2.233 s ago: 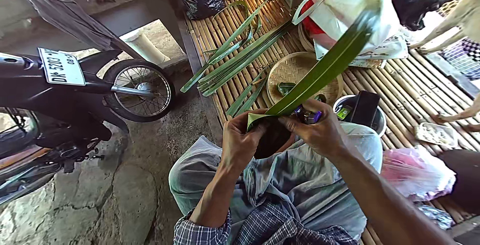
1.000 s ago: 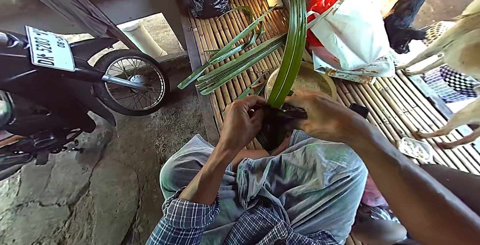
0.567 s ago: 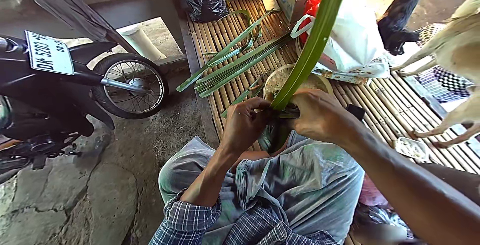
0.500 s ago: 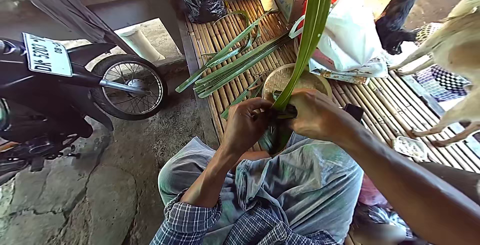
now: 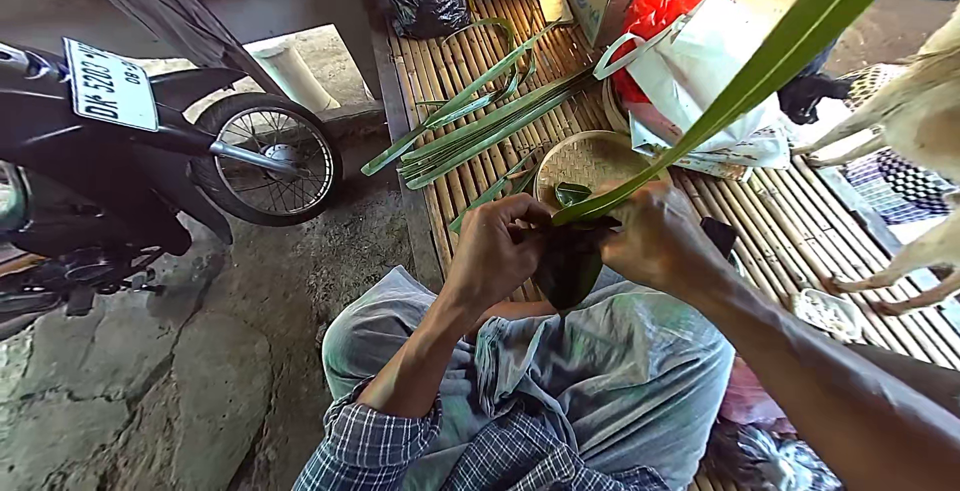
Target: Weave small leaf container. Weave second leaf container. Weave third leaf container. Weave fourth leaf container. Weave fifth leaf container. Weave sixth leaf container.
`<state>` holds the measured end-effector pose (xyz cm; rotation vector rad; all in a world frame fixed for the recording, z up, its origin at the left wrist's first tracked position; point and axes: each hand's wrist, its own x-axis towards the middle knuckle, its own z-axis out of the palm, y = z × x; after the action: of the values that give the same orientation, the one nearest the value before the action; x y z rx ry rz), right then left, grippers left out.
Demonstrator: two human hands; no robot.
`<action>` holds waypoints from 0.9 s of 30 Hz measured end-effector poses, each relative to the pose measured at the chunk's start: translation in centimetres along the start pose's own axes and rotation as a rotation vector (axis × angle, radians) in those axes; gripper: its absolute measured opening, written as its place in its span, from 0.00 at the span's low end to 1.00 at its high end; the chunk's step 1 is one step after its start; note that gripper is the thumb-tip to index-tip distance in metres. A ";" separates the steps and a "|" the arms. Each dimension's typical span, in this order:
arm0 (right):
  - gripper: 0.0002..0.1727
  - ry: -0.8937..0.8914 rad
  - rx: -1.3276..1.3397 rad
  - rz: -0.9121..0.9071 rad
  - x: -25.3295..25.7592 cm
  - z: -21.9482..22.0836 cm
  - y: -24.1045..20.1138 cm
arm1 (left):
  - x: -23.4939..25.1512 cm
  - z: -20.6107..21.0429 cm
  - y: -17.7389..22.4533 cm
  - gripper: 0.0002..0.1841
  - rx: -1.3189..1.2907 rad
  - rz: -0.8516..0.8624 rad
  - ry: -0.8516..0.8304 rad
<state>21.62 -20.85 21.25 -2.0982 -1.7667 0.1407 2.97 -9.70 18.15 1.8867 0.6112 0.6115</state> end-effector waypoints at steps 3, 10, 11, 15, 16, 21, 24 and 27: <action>0.11 -0.089 0.052 -0.036 0.2 0.3 0.6 | 0.1 -0.1 -0.1 0.08 0.003 0.011 0.004; 0.22 -0.106 0.310 -0.202 0.5 0.2 1.2 | 0.3 -0.1 0.5 0.18 -0.029 -0.048 0.008; 0.21 -0.095 0.325 -0.216 0.5 0.2 1.2 | 0.3 -0.1 0.7 0.20 -0.020 -0.066 0.016; 0.18 -0.035 0.354 -0.242 0.7 0.3 1.2 | 0.1 0.2 1.0 0.27 -0.013 -0.116 0.046; 0.17 -0.023 0.352 -0.243 0.7 0.3 1.2 | 0.1 0.3 1.0 0.29 -0.014 -0.122 0.051; 0.13 0.047 0.245 -0.252 0.6 0.9 1.4 | 0.3 0.4 0.7 0.34 -0.038 -0.108 0.016; 0.12 -0.025 0.230 -0.233 1.0 1.8 1.8 | 0.4 0.6 0.2 0.35 -0.007 -0.128 -0.011; 0.19 -0.165 0.236 -0.181 1.5 2.2 2.3 | 0.7 0.5 -1.3 0.32 -0.001 -0.209 -0.034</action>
<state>23.38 -19.19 18.67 -1.7965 -1.9198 0.4598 3.69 -9.12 16.90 1.8002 0.7738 0.4436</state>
